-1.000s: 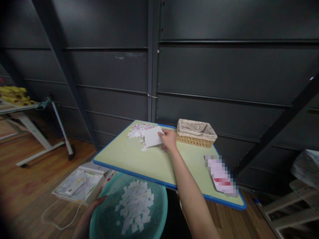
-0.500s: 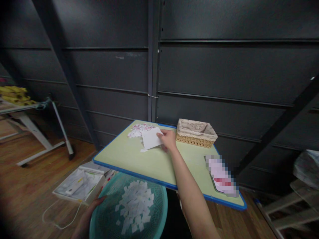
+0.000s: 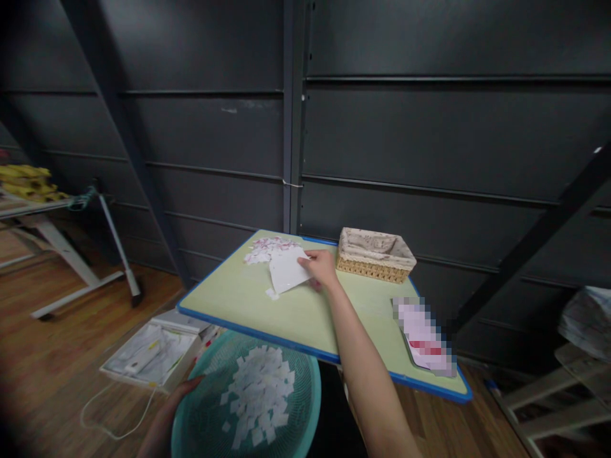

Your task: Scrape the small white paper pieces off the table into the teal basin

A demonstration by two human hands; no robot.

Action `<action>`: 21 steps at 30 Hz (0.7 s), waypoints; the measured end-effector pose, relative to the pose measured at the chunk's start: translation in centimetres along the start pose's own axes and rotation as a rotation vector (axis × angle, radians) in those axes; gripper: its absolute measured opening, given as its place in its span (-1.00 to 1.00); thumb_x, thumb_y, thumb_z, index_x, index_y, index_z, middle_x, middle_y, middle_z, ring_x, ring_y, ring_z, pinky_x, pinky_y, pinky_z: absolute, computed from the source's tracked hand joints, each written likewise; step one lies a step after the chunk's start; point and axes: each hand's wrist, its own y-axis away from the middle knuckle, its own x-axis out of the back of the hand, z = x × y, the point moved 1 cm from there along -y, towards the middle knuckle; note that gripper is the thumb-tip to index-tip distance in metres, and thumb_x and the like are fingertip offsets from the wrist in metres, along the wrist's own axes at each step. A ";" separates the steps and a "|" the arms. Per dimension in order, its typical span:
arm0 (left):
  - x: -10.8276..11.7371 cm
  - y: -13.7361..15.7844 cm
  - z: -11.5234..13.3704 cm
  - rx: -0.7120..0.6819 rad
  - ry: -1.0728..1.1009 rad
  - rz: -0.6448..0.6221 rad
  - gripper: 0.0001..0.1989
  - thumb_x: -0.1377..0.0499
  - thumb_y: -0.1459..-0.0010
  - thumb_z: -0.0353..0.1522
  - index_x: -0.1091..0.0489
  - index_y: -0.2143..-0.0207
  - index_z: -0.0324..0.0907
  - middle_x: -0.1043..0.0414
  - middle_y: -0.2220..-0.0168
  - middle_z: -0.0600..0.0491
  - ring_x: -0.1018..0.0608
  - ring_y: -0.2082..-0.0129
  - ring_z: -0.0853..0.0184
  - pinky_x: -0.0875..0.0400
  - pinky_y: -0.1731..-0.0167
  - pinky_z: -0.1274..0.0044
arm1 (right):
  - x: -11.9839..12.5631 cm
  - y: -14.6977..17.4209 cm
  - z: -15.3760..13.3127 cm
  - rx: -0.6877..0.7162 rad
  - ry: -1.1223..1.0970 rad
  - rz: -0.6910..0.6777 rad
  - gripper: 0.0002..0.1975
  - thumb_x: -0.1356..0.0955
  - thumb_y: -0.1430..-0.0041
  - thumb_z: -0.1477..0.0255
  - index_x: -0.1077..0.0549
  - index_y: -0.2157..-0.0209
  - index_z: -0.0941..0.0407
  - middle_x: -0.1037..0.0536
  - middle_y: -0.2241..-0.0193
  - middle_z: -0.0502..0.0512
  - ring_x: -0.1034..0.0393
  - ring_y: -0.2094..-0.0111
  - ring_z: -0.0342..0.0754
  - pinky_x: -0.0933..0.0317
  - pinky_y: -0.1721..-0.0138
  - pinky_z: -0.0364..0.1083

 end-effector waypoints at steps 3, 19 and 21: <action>0.1 -0.1 0.0 -0.018 0.006 -0.008 -0.26 -0.26 0.01 -0.39 -0.16 -0.24 -0.37 -0.66 0.44 -0.09 -0.66 0.43 0.03 -0.55 0.32 0.24 | 0.0 0.0 -0.1 -0.025 -0.077 -0.035 -0.53 -0.40 0.19 0.26 -0.64 0.26 0.30 -0.63 0.41 0.21 -0.37 0.49 -0.03 -0.11 0.51 -0.14; 0.0 0.1 0.1 -0.082 -0.043 0.062 -0.19 -0.27 0.02 -0.40 -0.11 -0.27 -0.42 -0.64 0.53 -0.04 -0.66 0.43 0.03 -0.55 0.32 0.28 | 0.0 0.6 -0.6 -0.059 -0.156 -0.189 -0.63 -0.44 0.23 0.27 -0.61 0.40 0.27 -0.46 0.60 0.03 -0.20 0.57 -0.15 0.03 0.56 -0.17; -0.1 0.2 0.1 -0.071 -0.056 0.062 -0.21 -0.27 0.01 -0.38 -0.13 -0.26 -0.43 -0.65 0.50 -0.08 -0.66 0.42 0.01 -0.55 0.33 0.27 | -0.1 0.7 -0.7 -0.043 -0.138 -0.212 -0.65 -0.44 0.22 0.26 -0.61 0.42 0.25 -0.43 0.63 0.01 -0.18 0.59 -0.15 0.06 0.58 -0.17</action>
